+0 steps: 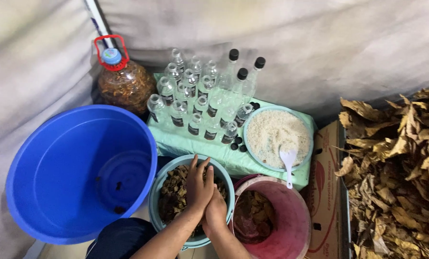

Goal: Crushing dried leaves by hand and mixing them into a base material to form charcoal briquettes.

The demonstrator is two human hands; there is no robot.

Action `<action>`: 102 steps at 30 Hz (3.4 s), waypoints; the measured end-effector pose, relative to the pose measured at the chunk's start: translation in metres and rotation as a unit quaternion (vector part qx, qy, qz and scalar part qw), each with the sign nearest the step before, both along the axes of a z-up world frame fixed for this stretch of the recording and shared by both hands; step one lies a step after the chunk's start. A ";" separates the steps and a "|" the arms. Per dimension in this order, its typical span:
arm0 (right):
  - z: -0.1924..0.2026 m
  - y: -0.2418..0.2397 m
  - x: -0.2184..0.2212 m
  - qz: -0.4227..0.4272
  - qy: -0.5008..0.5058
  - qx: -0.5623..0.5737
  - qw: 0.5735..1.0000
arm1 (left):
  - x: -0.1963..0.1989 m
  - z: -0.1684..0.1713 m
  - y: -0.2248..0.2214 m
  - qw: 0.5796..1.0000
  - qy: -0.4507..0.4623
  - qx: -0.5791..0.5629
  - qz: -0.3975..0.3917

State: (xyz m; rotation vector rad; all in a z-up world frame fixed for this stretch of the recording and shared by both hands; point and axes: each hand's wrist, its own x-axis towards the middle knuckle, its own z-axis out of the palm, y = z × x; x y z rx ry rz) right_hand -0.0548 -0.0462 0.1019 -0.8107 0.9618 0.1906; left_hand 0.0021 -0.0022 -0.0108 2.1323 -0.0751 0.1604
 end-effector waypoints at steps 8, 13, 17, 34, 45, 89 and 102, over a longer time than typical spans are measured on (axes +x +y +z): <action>-0.053 -0.013 0.009 0.049 -0.048 -0.071 0.995 | 0.011 0.035 0.004 0.922 0.287 -0.191 -0.175; -0.015 -0.020 0.012 0.172 -0.034 -0.149 0.973 | 0.018 0.077 0.014 0.938 0.318 -0.040 -0.132; -0.055 -0.021 0.004 0.287 -0.132 -0.230 0.921 | 0.014 0.091 0.016 0.953 0.284 -0.037 -0.100; -0.016 -0.084 -0.010 0.407 -0.080 -0.482 0.772 | -0.010 0.075 0.018 0.969 0.225 -0.043 -0.092; 0.081 -0.255 -0.113 0.146 0.109 -0.566 0.804 | -0.060 0.081 -0.039 0.951 0.183 0.028 -0.249; 0.067 -0.372 -0.242 0.305 0.255 -0.721 0.568 | -0.169 0.124 -0.252 0.817 0.391 -0.130 -0.402; 0.043 -0.330 -0.193 0.170 0.000 -0.810 0.561 | -0.169 0.132 -0.298 0.689 0.499 -0.440 -0.288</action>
